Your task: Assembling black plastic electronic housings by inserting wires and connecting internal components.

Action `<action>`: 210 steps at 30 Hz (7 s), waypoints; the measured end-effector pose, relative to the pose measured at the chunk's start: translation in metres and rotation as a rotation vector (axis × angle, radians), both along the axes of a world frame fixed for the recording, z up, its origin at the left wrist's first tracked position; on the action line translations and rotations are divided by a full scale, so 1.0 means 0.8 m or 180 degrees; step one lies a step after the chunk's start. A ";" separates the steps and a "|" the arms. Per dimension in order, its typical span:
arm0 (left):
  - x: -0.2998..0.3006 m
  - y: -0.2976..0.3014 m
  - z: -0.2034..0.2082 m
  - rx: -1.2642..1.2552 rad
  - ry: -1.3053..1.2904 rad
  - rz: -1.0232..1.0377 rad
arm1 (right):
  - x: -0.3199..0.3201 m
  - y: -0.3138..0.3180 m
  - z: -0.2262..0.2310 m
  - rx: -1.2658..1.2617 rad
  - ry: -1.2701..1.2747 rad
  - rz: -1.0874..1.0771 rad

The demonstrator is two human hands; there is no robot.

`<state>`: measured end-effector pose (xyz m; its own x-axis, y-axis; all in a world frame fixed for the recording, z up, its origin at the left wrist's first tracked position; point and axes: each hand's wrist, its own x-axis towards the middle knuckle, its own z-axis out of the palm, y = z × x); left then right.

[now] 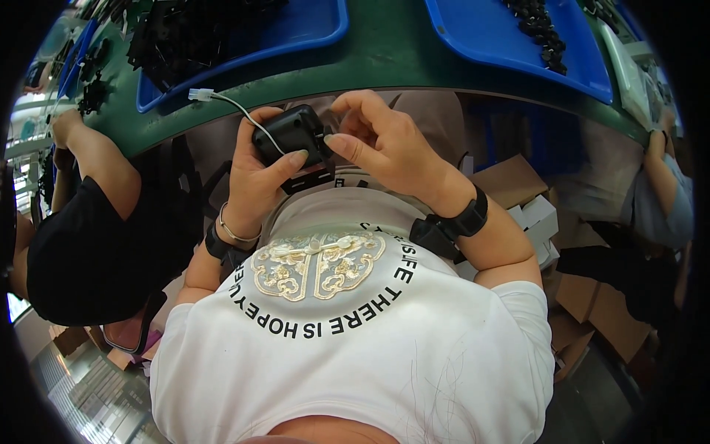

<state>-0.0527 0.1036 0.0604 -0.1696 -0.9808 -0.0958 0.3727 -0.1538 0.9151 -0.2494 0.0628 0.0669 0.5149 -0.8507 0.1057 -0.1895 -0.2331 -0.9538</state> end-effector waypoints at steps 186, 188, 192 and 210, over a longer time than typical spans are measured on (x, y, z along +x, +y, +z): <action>-0.009 -0.004 -0.014 -0.0179 0.0991 0.0945 | 0.008 -0.006 0.002 -0.1074 -0.0007 0.0839; -0.009 -0.005 -0.016 -0.0170 0.0903 0.0914 | 0.006 -0.009 0.002 -0.1040 0.0079 0.0618; -0.003 -0.009 -0.020 -0.0184 0.0715 0.0892 | 0.006 -0.009 0.008 -0.1010 0.0123 0.0433; -0.007 -0.004 -0.004 0.0406 0.0806 0.0372 | 0.003 -0.008 0.004 0.0319 -0.0406 0.0281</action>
